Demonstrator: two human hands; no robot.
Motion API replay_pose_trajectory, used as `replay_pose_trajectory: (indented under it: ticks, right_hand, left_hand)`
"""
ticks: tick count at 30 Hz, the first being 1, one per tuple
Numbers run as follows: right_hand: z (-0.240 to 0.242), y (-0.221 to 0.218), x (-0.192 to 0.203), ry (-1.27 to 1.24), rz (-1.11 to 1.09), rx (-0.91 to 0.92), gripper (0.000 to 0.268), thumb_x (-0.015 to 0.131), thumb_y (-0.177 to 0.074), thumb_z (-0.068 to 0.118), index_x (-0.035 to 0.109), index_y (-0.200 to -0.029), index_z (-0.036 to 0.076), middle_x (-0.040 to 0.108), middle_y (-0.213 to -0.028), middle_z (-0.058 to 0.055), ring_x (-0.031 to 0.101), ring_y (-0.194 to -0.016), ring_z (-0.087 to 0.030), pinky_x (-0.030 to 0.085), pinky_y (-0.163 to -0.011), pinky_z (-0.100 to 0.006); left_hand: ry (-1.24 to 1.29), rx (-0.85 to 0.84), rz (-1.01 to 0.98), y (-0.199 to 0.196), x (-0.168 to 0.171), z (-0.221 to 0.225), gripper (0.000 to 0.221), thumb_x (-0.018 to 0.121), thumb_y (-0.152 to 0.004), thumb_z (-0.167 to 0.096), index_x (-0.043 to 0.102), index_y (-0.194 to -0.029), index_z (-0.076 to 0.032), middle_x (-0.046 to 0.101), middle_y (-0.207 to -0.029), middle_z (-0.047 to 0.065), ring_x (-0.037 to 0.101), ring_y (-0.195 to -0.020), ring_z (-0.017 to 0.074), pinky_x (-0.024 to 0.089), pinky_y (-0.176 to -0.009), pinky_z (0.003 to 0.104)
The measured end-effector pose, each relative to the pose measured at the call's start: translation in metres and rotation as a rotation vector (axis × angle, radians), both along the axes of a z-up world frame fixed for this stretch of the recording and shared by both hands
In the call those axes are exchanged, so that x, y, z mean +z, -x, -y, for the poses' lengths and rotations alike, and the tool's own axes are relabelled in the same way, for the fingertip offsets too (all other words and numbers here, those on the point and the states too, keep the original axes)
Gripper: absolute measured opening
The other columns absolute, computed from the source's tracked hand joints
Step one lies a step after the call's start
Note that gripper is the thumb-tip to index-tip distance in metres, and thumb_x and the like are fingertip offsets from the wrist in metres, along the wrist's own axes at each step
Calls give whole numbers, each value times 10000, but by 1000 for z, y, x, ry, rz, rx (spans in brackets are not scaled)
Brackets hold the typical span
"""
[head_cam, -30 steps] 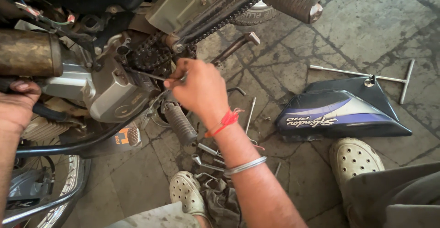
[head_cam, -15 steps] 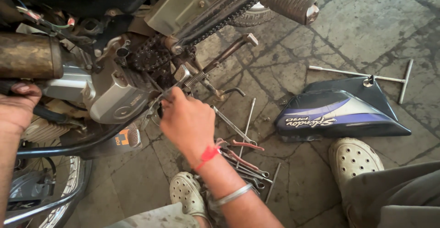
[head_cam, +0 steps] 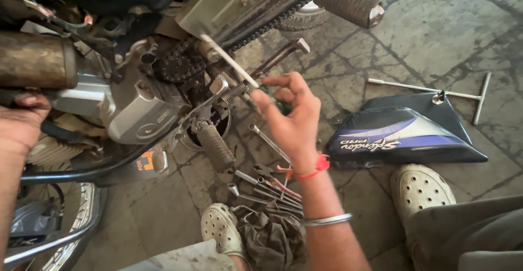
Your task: Cleaning and repairing an internal engine component of a motorcycle.
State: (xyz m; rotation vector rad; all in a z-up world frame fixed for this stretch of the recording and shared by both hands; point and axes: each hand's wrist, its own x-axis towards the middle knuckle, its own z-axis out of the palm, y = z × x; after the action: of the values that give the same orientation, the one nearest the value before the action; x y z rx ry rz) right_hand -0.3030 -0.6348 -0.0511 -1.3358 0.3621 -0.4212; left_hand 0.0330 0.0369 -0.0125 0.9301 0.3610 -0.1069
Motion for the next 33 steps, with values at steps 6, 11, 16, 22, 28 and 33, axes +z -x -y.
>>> replay_pose_trajectory:
  ticks: [6, 11, 16, 22, 28, 33]
  right_hand:
    - [-16, 0, 9, 255, 333, 244, 260, 737, -915, 135, 695, -1163, 68, 739, -812, -83, 735, -744, -186, 562, -676, -332]
    - [-61, 1, 44, 265, -55, 282, 225, 679, -920, 194, 725, -1128, 121, 592, -574, -181, 595, -491, -330, 451, -518, -429]
    - [-84, 1, 59, 198, -88, 206, 220, 625, -949, 197, 708, -1133, 109, 606, -568, -187, 643, -540, -364, 462, -535, -456]
    - [-102, -5, 60, 203, -43, 125, 204, 613, -976, 182, 695, -1110, 53, 646, -631, -187, 665, -616, -374, 490, -560, -441]
    - [-108, -14, 61, -45, -171, 211, 213, 600, -965, 199, 699, -1096, 63, 649, -573, -176, 651, -502, -340, 473, -522, -432]
    - [-123, -10, 56, 169, -119, 230, 224, 610, -954, 171, 692, -1129, 59, 673, -661, -232, 674, -616, -394, 493, -587, -471]
  left_hand:
    - [-699, 122, 19, 185, 148, 352, 470, 845, -838, -526, 623, -1120, -223, 708, -1041, -86, 595, -819, 52, 347, -595, 194]
    - [-748, 139, 26, 198, 163, 376, 640, 941, -654, -569, 659, -1119, -230, 713, -1066, -104, 610, -915, 66, 346, -591, 199]
    - [-754, 108, 66, 201, 165, 375, 620, 970, -709, -532, 641, -1163, -267, 668, -1062, -113, 556, -905, 91, 327, -602, 229]
    - [-750, 148, 56, 207, 170, 384, 568, 978, -693, -475, 654, -1122, -292, 654, -1026, -121, 560, -918, 96, 334, -619, 250]
    - [-735, 145, 62, 208, 171, 385, 542, 974, -697, -460, 666, -1109, -291, 662, -1037, -127, 582, -958, 94, 342, -621, 255]
    - [-759, 168, 34, 208, 173, 387, 519, 968, -701, -475, 672, -1079, -279, 657, -1016, -120, 570, -935, 85, 331, -611, 254]
